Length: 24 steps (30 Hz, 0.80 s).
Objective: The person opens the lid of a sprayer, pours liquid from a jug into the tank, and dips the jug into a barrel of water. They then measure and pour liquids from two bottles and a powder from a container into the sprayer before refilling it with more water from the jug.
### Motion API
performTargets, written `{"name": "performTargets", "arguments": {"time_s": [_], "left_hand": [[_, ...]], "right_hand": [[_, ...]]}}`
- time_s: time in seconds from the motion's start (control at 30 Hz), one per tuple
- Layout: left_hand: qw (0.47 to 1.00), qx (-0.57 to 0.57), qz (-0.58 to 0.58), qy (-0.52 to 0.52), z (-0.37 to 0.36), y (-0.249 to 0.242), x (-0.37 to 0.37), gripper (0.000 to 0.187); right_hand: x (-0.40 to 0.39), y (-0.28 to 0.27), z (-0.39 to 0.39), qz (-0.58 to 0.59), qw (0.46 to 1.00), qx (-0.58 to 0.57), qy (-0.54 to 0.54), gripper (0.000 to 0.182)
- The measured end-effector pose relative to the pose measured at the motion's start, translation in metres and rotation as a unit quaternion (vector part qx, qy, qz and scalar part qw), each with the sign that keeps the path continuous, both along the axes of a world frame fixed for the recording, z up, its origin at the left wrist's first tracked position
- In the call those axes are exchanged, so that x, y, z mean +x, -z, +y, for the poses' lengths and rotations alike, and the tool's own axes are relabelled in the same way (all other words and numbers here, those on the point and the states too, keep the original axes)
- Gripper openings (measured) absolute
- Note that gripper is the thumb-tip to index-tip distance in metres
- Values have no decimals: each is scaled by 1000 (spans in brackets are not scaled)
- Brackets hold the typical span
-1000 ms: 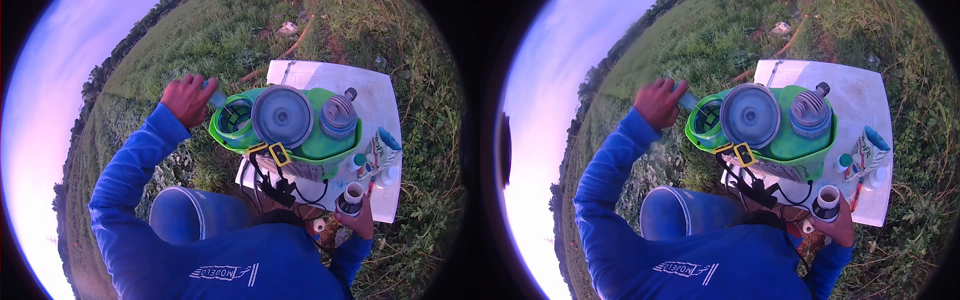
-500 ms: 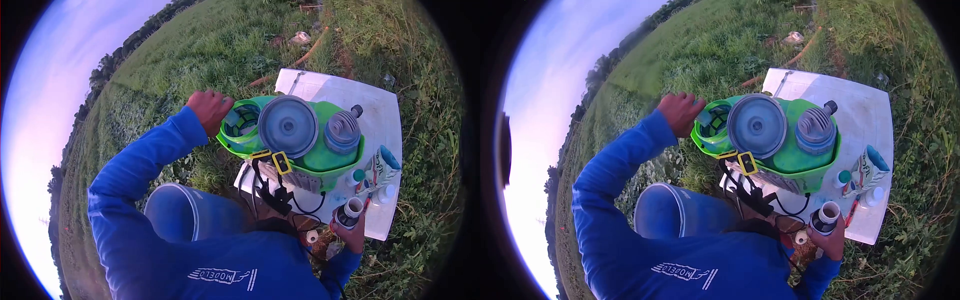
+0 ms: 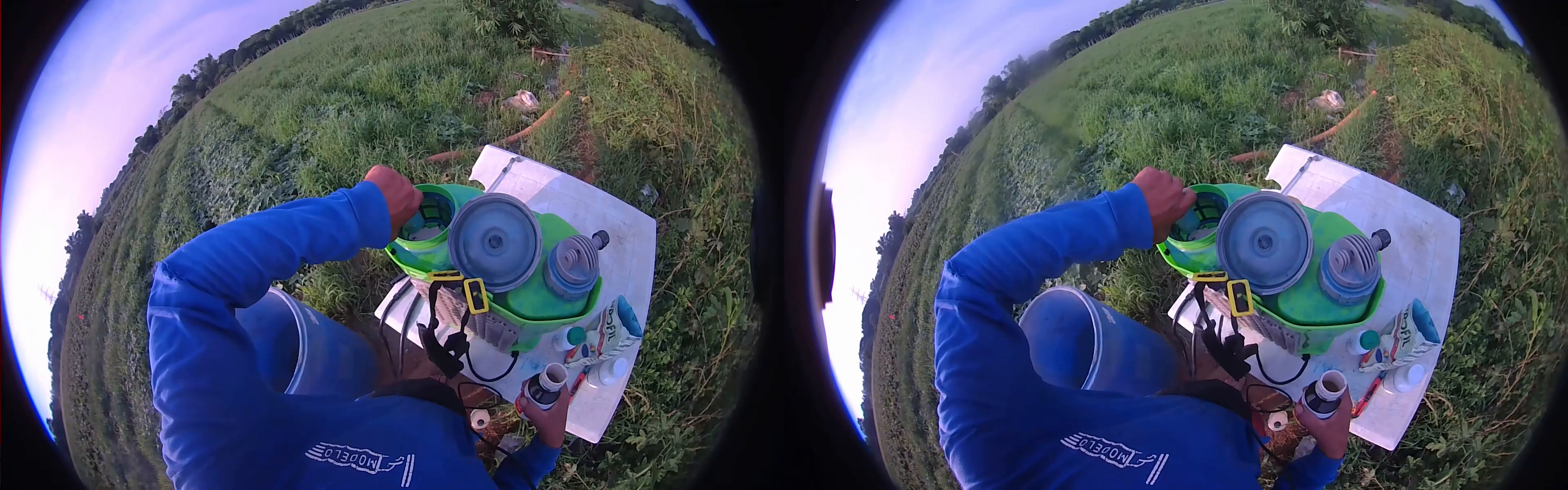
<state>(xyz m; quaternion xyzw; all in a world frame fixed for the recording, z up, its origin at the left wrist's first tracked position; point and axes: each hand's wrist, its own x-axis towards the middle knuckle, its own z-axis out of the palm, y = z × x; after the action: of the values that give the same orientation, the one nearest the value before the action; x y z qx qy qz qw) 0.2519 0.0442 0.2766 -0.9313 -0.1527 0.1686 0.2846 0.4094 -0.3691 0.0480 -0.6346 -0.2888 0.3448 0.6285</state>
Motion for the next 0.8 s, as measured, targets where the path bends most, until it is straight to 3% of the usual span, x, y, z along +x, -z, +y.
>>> {"name": "performTargets", "arguments": {"time_s": [0.2, 0.3, 0.33, 0.37, 0.43, 0.47, 0.57, 0.63, 0.7, 0.8], "left_hand": [[999, -25, -20, -35, -13, -18, -3, 44], [996, -49, -68, -24, -16, -32, -8, 49], [984, -87, -150, 30, -20, -37, -14, 49], [961, -129, -227, 86, -29, -42, -19, 50], [865, -377, -331, 29, -77, -61, -20, 50], [827, -443, -343, 34, -99, -62, -27, 58], [667, -649, -360, 64, -140, -4, -38, 81], [631, -696, -338, 63, -172, 33, -23, 84], [611, -723, -322, -21, -202, 69, -6, 78], [577, -742, -343, -7, -221, 125, 17, 71]], "right_hand": [[-3, 8, -4, -12, 1000, -23, 3, 65], [-7, 8, -3, -15, 1000, -20, -6, 64], [-8, 8, -1, -16, 1000, -21, -15, 64], [-9, 7, -1, -13, 999, -23, -20, 64], [-15, -10, 7, -19, 999, -11, -26, 62], [-17, -15, 9, -58, 998, -6, -33, 62], [-24, -22, 13, -63, 995, -16, -71, 67], [-28, -23, 16, -76, 993, -1, -93, 71], [-35, -20, 18, -78, 992, 17, -99, 74], [-41, -16, 14, -91, 990, 13, -103, 76]]}}
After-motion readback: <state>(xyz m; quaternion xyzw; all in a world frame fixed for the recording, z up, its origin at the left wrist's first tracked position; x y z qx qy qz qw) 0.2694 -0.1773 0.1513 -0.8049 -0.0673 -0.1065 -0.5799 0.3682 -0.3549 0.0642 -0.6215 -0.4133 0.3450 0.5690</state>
